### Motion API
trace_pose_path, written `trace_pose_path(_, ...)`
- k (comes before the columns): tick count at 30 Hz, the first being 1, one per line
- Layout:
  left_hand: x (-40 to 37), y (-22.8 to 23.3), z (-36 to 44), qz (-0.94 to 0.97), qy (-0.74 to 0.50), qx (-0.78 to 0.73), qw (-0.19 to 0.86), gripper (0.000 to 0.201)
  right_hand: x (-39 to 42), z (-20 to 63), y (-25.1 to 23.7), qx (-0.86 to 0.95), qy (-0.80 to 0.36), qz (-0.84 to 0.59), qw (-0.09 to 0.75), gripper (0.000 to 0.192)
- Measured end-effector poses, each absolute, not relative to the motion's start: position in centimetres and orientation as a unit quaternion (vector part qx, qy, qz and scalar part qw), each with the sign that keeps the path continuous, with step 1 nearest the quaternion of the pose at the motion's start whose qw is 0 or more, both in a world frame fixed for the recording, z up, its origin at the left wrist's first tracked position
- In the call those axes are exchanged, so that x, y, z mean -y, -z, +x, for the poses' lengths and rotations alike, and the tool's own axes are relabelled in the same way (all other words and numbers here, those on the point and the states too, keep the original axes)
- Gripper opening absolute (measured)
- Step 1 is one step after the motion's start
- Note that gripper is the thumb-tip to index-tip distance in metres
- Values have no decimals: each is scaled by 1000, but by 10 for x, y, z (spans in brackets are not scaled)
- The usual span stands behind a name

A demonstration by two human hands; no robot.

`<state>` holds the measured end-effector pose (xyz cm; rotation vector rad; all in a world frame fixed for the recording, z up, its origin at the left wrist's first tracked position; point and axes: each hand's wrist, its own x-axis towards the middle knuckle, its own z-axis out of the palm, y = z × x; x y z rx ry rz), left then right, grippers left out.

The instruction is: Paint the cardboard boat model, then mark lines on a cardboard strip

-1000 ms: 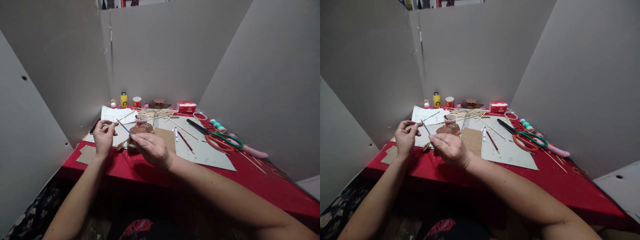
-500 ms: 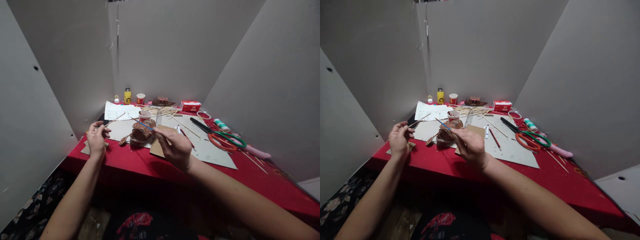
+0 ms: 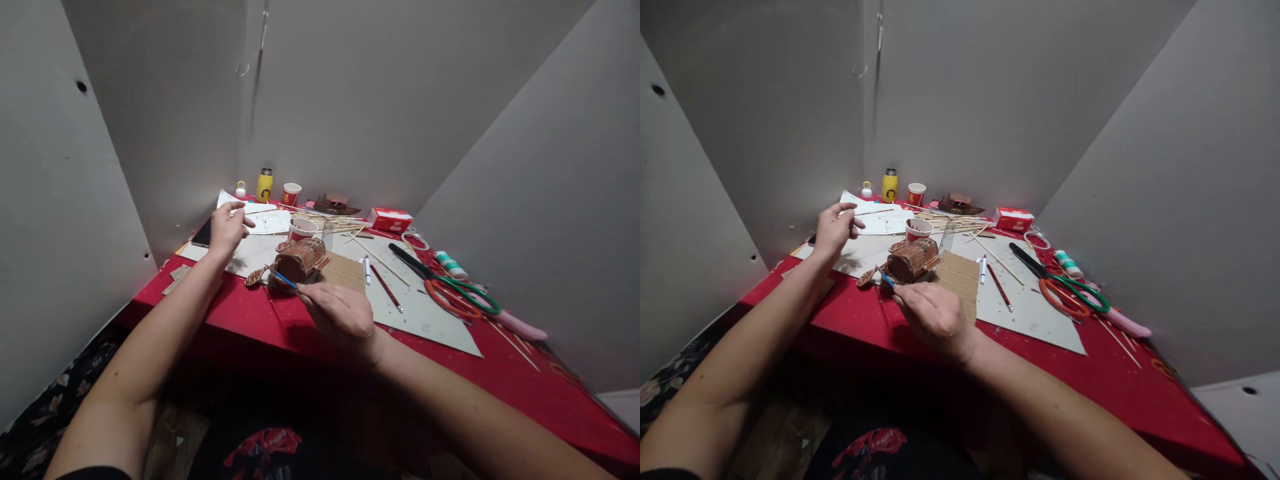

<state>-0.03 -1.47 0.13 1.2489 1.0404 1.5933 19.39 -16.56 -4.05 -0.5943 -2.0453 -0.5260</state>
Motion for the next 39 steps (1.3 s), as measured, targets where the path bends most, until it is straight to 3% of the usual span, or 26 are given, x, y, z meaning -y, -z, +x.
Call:
trace_pose_path(14,-20,31,11,574,-530,-477,402,25,176,194,41,850,168,-258,427,24)
trace_pose_path(20,-21,30,15,579,-524,-473,409,25,175,194,35,837,208,-286,418,22)
trace_pose_path(26,-20,30,15,580,-522,-467,416,28,178,193,25,872,179,-270,366,12)
trace_pose_path(39,-17,23,9,559,-526,-471,435,34,162,184,36,861,163,-248,412,23)
